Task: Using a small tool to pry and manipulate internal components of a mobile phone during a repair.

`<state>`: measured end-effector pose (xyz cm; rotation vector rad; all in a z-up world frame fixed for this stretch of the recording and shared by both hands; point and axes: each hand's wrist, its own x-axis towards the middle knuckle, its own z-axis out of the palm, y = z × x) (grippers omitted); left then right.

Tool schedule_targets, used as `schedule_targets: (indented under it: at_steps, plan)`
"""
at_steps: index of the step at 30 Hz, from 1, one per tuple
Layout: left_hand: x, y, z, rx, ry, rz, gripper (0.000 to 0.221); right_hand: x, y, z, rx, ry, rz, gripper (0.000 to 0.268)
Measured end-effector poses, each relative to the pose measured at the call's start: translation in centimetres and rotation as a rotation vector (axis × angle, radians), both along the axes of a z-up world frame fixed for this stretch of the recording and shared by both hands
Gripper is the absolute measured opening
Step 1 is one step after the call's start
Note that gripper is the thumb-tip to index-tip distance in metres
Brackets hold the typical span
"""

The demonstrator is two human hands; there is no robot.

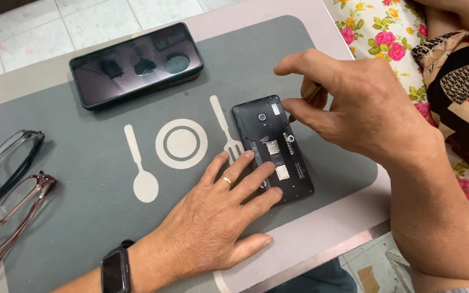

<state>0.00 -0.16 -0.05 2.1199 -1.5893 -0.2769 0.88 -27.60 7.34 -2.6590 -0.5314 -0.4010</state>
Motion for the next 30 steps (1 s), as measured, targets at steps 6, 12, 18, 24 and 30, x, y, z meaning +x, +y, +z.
schedule_targets:
  at_steps: [6, 12, 18, 24, 30]
  plan:
    - [0.0, -0.1, 0.0, -0.002, -0.009, 0.012, 0.057, 0.0, 0.1, 0.3, -0.039, 0.009, -0.004, 0.042]
    - [0.0, -0.1, 0.0, 0.017, 0.0, 0.011, 0.058, -0.1, 0.1, 0.5, -0.018, 0.043, 0.011, 0.048]
    - [0.0, 0.1, 0.5, -0.032, 0.038, 0.017, 0.057, -0.4, 0.4, 1.6, -0.015, 0.127, -0.045, 0.061]
    - [-0.1, 0.5, 0.3, -0.124, 0.022, 0.024, 0.058, -0.5, 1.4, 2.4, -0.054, 0.184, -0.13, 0.057]
    - [-0.2, 0.7, 0.1, -0.153, -0.018, 0.036, 0.056, 0.5, 4.3, 4.2, 0.064, -0.027, 0.019, 0.048]
